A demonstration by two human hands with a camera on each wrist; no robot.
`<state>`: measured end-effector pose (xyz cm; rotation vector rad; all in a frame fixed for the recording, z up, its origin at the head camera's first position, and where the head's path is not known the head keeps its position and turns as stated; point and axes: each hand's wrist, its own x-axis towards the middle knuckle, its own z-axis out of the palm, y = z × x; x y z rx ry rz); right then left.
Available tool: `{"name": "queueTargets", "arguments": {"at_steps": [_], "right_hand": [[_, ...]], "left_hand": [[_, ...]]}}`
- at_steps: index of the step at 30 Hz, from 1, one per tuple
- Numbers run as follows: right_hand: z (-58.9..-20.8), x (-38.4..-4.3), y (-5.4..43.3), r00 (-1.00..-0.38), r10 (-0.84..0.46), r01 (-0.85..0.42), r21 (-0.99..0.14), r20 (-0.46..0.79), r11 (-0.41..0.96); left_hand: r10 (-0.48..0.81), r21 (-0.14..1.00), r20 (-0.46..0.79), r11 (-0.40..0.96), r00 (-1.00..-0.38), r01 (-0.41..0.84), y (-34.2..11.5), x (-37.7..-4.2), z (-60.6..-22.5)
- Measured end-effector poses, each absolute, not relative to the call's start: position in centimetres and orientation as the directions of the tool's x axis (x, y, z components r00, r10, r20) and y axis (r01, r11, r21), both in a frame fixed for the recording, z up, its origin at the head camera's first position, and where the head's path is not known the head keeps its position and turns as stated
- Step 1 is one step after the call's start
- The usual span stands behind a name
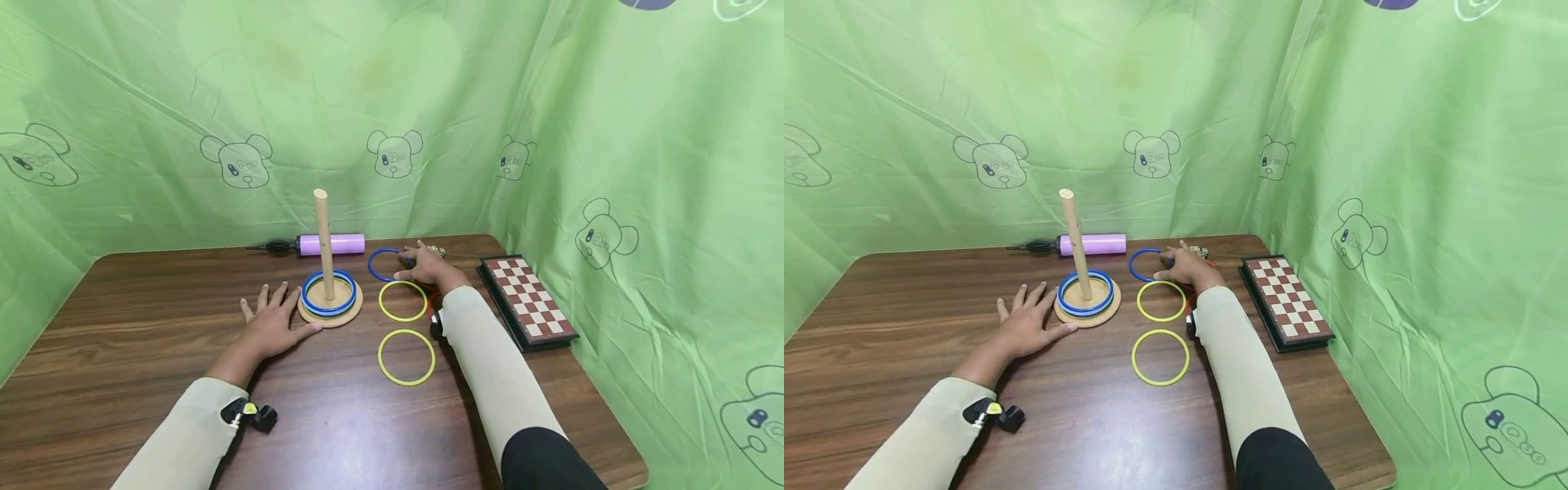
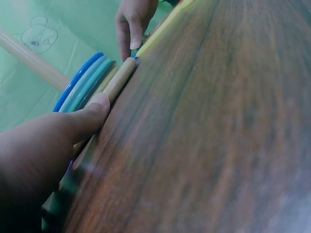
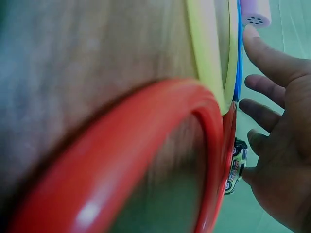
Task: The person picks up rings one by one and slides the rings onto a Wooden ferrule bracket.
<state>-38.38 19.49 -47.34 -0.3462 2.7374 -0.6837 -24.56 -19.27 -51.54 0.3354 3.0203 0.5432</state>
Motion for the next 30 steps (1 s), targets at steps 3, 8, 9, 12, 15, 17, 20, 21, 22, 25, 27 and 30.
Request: {"name": "queueTargets", "arguments": {"at_steps": [3, 8, 9, 12, 15, 17, 20, 21, 22, 25, 27, 30], "right_hand": [[-47.52, -38.48, 19.56, -0.928, -0.314, -0.194, -0.46, -0.202, 0.867], [-47.72, -38.55, 19.61, -0.923, -0.335, -0.236, -0.412, -0.188, 0.88], [-47.75, -38.55, 19.63, -0.923, -0.336, -0.237, -0.408, -0.19, 0.881], [-47.87, -38.61, 19.7, -0.923, -0.333, -0.235, -0.399, -0.194, 0.886], [-47.94, -38.72, 19.7, -0.922, -0.326, -0.225, -0.396, -0.209, 0.89], [-47.9, -38.75, 19.68, -0.919, -0.321, -0.215, -0.395, -0.227, 0.893], [-47.71, -38.8, 19.59, -0.912, -0.331, -0.222, -0.389, -0.242, 0.894], [-47.61, -38.81, 19.53, -0.908, -0.339, -0.231, -0.384, -0.244, 0.894], [-47.52, -38.8, 19.49, -0.906, -0.348, -0.241, -0.379, -0.243, 0.893], [-47.27, -38.88, 19.24, -0.896, -0.374, -0.277, -0.356, -0.24, 0.892], [-47.14, -38.96, 19.07, -0.893, -0.377, -0.283, -0.345, -0.244, 0.895], [-47.05, -38.97, 18.94, -0.898, -0.366, -0.274, -0.341, -0.245, 0.899]], "left_hand": [[0.224, 0.35, -0.016, 0.914, -0.975, 0.204, -19.27, -24.51, -51.57], [0.225, 0.358, -0.016, 0.911, -0.974, 0.204, -19.31, -24.32, -51.67], [0.224, 0.361, -0.015, 0.91, -0.974, 0.204, -19.33, -24.3, -51.71], [0.223, 0.365, -0.01, 0.908, -0.975, 0.204, -19.38, -24.24, -51.84], [0.221, 0.366, -0.004, 0.908, -0.975, 0.204, -19.38, -24.23, -51.92], [0.221, 0.364, 0.0, 0.908, -0.975, 0.205, -19.39, -24.25, -51.94], [0.221, 0.364, -0.001, 0.908, -0.975, 0.205, -19.4, -24.33, -51.94], [0.222, 0.366, 0.0, 0.907, -0.975, 0.206, -19.4, -24.35, -51.92], [0.221, 0.366, -0.002, 0.908, -0.975, 0.205, -19.41, -24.37, -51.94], [0.221, 0.371, -0.002, 0.906, -0.975, 0.205, -19.37, -24.4, -51.92], [0.221, 0.371, -0.003, 0.906, -0.975, 0.204, -19.35, -24.46, -51.93], [0.222, 0.369, -0.008, 0.907, -0.975, 0.203, -19.35, -24.58, -51.95]]}}
